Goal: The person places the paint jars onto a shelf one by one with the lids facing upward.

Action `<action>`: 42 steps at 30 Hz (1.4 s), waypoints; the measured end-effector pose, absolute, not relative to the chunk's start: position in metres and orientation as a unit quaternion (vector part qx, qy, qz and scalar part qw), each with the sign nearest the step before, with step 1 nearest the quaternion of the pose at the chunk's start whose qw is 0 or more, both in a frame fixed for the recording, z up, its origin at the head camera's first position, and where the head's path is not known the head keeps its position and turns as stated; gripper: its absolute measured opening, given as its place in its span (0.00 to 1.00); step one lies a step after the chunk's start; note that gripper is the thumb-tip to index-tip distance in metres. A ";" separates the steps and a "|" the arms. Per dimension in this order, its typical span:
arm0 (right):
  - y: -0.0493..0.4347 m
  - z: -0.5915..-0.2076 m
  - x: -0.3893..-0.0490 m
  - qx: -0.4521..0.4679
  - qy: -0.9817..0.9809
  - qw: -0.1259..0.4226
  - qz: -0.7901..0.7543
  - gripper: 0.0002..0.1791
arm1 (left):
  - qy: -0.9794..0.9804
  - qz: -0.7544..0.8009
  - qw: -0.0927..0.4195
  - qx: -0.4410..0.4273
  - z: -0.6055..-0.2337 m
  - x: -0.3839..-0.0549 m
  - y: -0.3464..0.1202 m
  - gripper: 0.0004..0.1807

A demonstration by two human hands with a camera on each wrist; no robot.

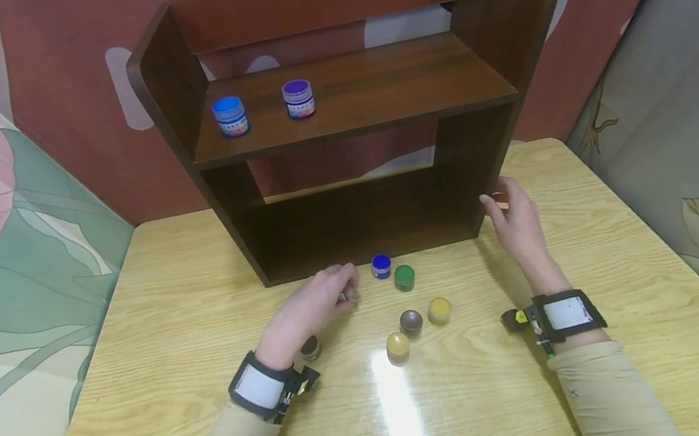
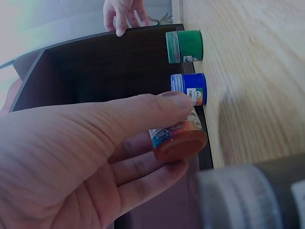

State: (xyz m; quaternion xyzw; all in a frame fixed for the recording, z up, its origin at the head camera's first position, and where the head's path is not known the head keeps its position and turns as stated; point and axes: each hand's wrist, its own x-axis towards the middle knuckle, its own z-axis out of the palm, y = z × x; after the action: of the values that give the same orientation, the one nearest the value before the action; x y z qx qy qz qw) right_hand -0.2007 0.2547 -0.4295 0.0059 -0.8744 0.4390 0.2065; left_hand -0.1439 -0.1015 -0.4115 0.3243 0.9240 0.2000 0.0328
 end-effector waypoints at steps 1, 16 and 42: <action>0.255 -0.430 -0.201 0.006 -0.875 0.206 0.438 0.21 | 0.924 0.199 0.030 0.326 -0.412 -0.144 -0.101 0.09; 0.254 -0.430 -0.201 0.011 -0.873 0.210 0.440 0.21 | 0.924 0.182 0.014 0.335 -0.415 -0.146 -0.099 0.10; 0.255 -0.429 -0.201 0.005 -0.874 0.212 0.437 0.20 | 0.930 0.165 0.032 0.326 -0.416 -0.143 -0.100 0.11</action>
State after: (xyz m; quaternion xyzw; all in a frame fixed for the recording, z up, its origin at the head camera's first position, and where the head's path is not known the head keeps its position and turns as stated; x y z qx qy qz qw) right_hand -0.2008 0.2546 -0.4291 0.0047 -0.8741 0.4369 0.2122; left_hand -0.1427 -0.1002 -0.4163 0.3256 0.9305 0.1646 0.0325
